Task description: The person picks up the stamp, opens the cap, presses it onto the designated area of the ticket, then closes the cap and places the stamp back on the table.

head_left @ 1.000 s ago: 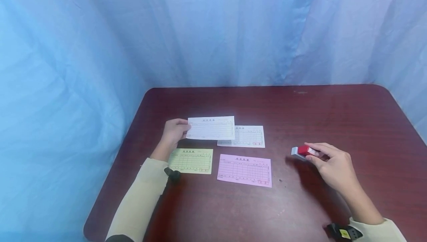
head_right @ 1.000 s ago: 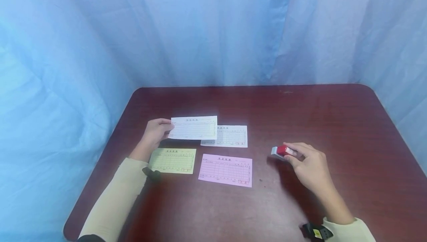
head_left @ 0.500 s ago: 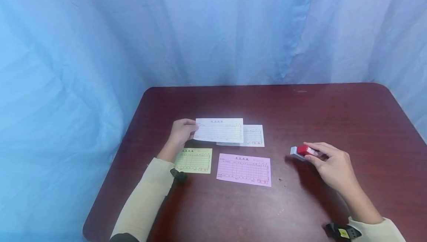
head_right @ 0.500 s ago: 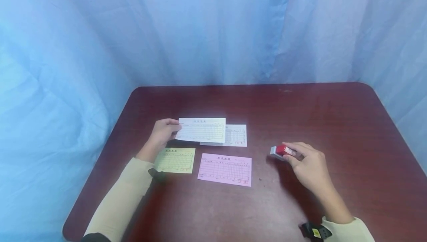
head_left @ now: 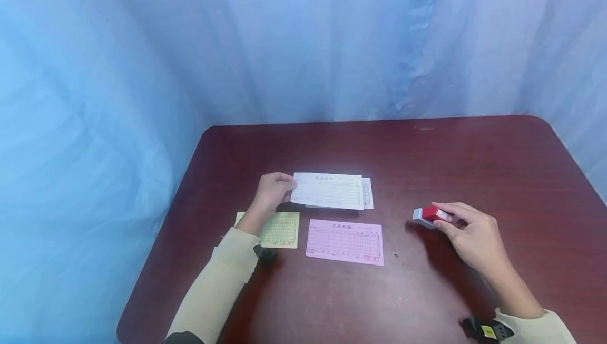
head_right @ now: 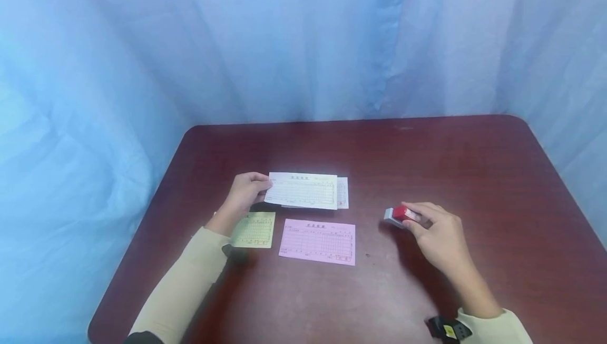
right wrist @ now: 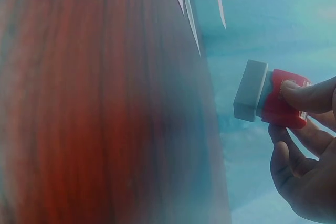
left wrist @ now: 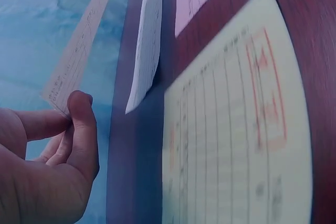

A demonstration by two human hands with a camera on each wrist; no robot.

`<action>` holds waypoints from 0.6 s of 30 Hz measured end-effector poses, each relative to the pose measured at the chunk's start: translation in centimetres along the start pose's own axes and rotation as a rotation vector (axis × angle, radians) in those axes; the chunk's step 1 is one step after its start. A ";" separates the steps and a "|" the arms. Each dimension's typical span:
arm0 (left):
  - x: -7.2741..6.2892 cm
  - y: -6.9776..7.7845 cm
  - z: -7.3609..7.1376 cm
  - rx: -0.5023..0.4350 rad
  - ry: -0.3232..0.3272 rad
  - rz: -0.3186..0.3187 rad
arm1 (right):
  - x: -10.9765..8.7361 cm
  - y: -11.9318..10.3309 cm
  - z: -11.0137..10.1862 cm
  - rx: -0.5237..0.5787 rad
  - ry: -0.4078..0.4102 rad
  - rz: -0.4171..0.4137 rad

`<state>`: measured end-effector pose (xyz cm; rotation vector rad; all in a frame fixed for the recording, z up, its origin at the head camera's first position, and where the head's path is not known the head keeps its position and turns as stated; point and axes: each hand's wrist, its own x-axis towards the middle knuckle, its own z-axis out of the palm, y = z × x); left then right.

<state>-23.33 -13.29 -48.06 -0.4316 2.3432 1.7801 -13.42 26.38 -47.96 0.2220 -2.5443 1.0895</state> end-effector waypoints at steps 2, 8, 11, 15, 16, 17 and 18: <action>-0.2 0.1 0.5 -0.024 -0.022 -0.006 | 0.0 0.0 0.0 -0.005 0.003 0.000; -0.6 0.4 1.6 -0.067 -0.079 -0.009 | -0.1 -0.1 0.1 -0.006 0.006 0.003; -0.8 0.3 2.1 -0.074 -0.076 -0.015 | -0.2 -0.2 0.2 -0.005 0.010 0.001; -0.9 0.2 2.9 -0.097 -0.082 -0.007 | -0.3 -0.3 0.2 0.000 0.022 -0.006; -0.9 0.2 3.1 -0.103 -0.093 -0.002 | -0.3 -0.3 0.3 0.001 0.025 -0.008; -1.0 0.2 3.4 -0.108 -0.104 0.005 | -0.4 -0.3 0.3 0.001 0.027 -0.010; -1.0 0.2 3.7 -0.112 -0.115 0.008 | -0.4 -0.3 0.3 0.001 0.026 -0.012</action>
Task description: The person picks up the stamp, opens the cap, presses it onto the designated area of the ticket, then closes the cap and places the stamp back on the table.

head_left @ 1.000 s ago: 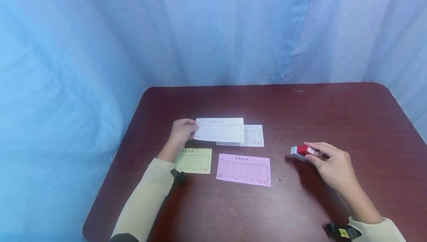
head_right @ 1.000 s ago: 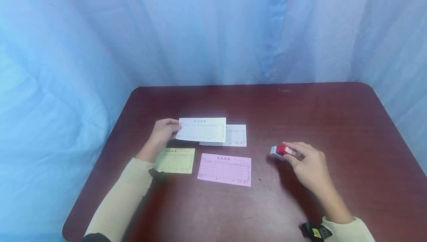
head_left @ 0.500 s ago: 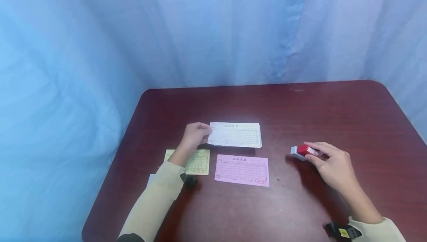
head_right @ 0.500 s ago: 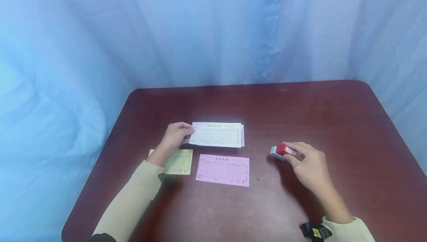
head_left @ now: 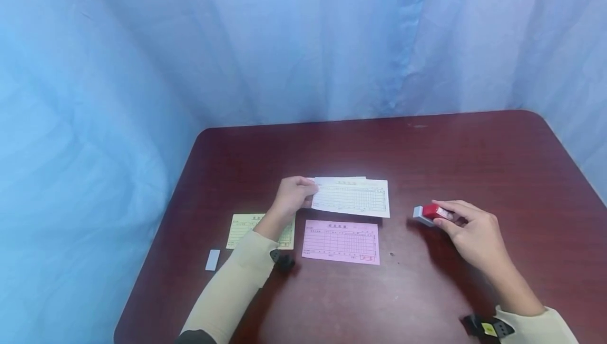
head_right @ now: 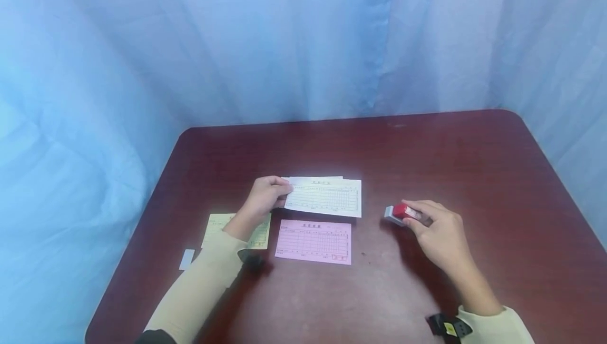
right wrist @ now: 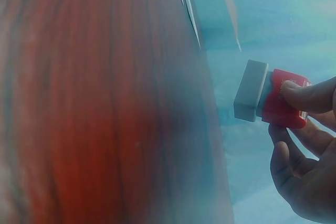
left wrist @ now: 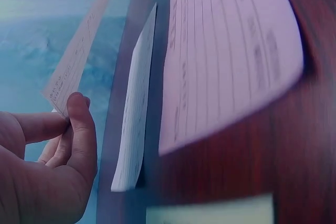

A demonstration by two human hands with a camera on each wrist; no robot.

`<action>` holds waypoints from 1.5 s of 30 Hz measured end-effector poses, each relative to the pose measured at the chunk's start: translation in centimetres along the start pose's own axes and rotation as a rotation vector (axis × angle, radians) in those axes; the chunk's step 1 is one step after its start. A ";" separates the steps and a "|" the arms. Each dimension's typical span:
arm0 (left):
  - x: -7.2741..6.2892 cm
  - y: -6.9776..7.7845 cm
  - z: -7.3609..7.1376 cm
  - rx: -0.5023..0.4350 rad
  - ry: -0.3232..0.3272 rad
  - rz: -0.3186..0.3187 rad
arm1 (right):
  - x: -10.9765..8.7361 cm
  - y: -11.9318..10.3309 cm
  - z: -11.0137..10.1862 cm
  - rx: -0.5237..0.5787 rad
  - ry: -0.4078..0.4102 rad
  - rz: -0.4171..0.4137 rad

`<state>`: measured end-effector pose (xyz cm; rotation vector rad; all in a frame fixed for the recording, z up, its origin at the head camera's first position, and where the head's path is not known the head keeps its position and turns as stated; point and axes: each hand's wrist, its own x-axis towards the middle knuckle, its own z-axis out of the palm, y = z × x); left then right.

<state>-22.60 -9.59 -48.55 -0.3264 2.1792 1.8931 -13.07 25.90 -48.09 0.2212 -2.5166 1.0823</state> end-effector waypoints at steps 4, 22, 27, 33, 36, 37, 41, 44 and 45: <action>-0.1 0.0 0.8 -0.024 -0.022 0.005 | -0.1 -0.1 0.1 -0.002 -0.007 0.001; -0.4 -0.4 4.4 -0.021 -0.004 0.011 | -0.4 -0.1 -0.5 -0.015 -0.007 0.042; -0.6 -0.6 5.4 0.004 -0.049 0.025 | -0.4 0.2 -0.4 -0.019 -0.015 0.046; -0.8 -0.8 6.3 0.006 -0.052 0.017 | -0.5 0.0 0.0 -0.012 -0.027 0.036; -0.8 -1.0 6.4 0.022 -0.037 0.011 | -0.3 -0.2 0.4 -0.022 -0.047 0.017; -0.9 -1.0 6.4 0.034 -0.032 0.008 | -0.1 -0.3 0.6 -0.030 -0.055 0.008; -1.0 -0.9 6.4 0.070 -0.017 -0.001 | 0.5 -0.7 1.5 -0.075 -0.110 -0.044; -1.2 -0.9 6.3 0.080 -0.009 -0.006 | 1.0 -1.0 2.2 -0.122 -0.162 -0.102; -1.2 -0.9 6.2 0.087 -0.006 -0.007 | 1.1 -1.1 2.5 -0.134 -0.175 -0.119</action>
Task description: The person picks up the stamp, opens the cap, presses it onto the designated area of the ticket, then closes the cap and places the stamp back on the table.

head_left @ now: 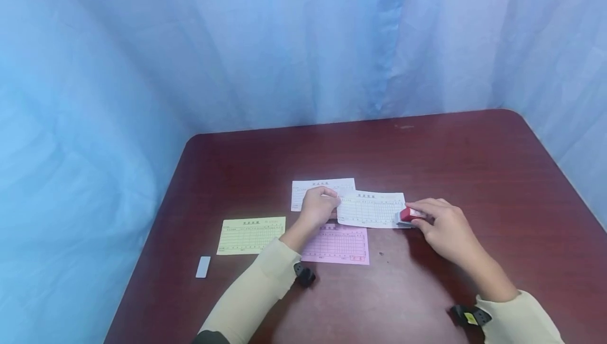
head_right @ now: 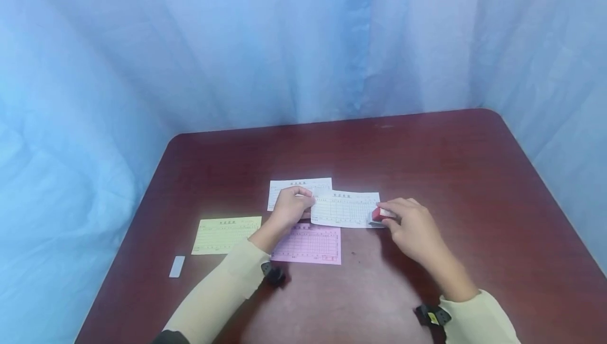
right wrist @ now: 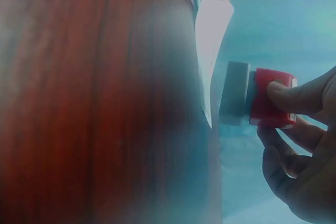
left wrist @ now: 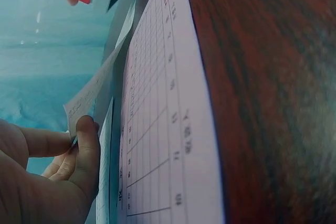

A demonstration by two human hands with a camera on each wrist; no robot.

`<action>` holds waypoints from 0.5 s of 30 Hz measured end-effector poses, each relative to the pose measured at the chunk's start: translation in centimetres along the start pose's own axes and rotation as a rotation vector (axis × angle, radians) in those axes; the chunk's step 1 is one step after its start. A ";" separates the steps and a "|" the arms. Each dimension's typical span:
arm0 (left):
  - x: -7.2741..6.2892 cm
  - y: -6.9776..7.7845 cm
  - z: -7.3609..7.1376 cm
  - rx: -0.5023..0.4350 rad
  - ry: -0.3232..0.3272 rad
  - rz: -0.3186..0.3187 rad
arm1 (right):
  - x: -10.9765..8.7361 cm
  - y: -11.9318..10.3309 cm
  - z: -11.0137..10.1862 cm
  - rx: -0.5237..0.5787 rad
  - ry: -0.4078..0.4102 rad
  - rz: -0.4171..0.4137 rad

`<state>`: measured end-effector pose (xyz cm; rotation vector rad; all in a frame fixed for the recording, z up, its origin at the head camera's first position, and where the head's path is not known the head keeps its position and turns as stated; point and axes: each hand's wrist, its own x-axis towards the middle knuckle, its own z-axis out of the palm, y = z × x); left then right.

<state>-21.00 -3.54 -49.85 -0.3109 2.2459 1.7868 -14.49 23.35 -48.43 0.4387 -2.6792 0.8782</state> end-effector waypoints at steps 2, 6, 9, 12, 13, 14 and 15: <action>0.0 0.0 -0.1 0.005 0.007 -0.001 | 0.3 -0.2 0.4 -0.024 -0.022 -0.025; 0.0 0.0 -0.2 0.010 0.013 0.000 | 0.7 -0.5 1.1 -0.050 -0.050 -0.044; -0.1 0.0 -0.3 0.015 0.016 0.003 | 0.8 -0.7 1.3 -0.081 -0.063 -0.061; -0.1 -0.1 -0.2 0.022 0.022 0.006 | 0.9 -0.9 1.3 -0.110 -0.076 -0.075; -0.1 -0.1 -0.1 0.022 0.023 0.007 | 0.9 -1.0 1.3 -0.117 -0.083 -0.080; -0.1 -0.2 0.0 0.020 0.025 0.008 | 0.9 -1.0 1.2 -0.123 -0.090 -0.080; -0.1 -0.2 0.0 0.018 0.025 0.009 | 0.9 -1.1 1.2 -0.127 -0.095 -0.081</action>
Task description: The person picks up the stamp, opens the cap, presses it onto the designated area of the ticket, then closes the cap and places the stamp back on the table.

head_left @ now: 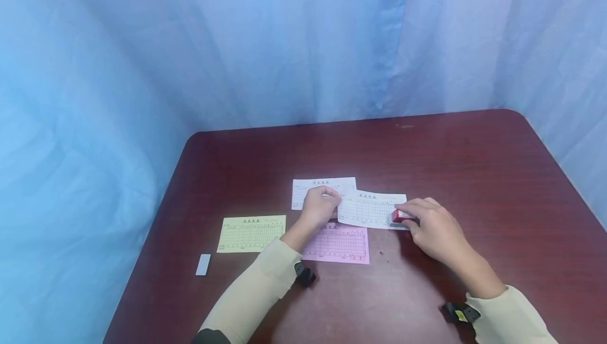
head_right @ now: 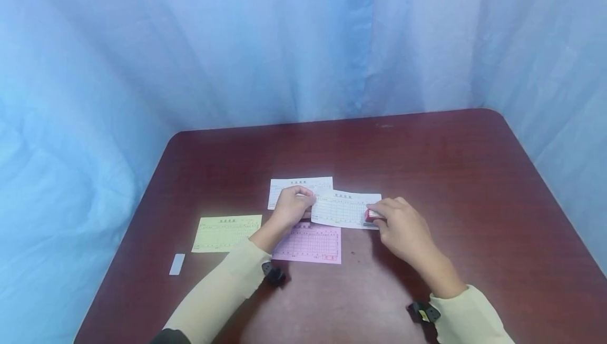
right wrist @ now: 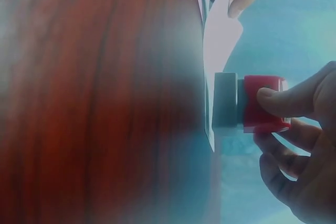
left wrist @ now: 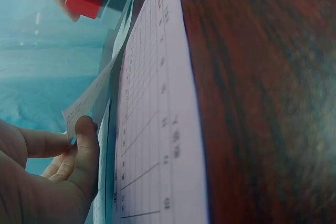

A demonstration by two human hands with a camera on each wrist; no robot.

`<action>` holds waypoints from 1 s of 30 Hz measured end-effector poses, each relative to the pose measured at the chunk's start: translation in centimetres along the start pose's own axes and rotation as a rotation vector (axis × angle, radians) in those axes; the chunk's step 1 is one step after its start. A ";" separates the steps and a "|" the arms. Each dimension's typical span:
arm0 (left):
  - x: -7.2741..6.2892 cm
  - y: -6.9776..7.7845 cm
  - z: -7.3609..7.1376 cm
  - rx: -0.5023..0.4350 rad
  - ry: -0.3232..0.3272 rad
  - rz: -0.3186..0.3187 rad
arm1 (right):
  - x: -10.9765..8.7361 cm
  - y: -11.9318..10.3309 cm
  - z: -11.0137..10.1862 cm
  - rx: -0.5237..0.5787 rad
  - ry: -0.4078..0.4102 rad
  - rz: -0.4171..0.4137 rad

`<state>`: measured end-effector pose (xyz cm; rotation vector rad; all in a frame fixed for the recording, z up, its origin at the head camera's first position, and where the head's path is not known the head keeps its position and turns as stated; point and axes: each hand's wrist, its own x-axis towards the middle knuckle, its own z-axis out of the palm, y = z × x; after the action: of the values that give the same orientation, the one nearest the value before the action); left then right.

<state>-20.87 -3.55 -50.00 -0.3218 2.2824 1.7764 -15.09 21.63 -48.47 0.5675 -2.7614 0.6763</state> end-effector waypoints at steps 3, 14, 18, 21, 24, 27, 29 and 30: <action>-0.1 0.1 0.3 -0.009 -0.005 0.006 | -0.1 0.0 -0.1 -0.006 -0.012 0.002; -0.3 0.4 0.7 0.023 -0.014 0.015 | -0.7 0.1 -0.6 0.006 -0.020 0.001; -0.3 0.5 0.8 0.009 -0.023 0.014 | -0.8 0.2 -0.8 0.004 -0.031 0.021; -0.4 0.4 0.9 0.010 -0.027 0.007 | -0.9 0.2 -1.0 -0.001 -0.042 0.036; -0.5 0.5 1.0 0.005 -0.033 0.003 | -1.1 0.0 -1.3 0.003 -0.053 0.052; -0.5 0.5 1.0 0.003 -0.037 0.004 | -1.2 -0.1 -1.4 0.006 -0.052 0.057; -0.5 0.4 1.1 0.006 -0.035 0.005 | -1.3 -0.1 -1.4 0.008 -0.049 0.055; -0.5 0.4 1.1 0.011 -0.034 0.006 | -1.3 -0.1 -1.3 0.008 -0.047 0.052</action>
<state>-20.46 -2.33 -49.70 -0.2808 2.2716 1.7578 -13.68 22.62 -47.68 0.5211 -2.8271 0.6940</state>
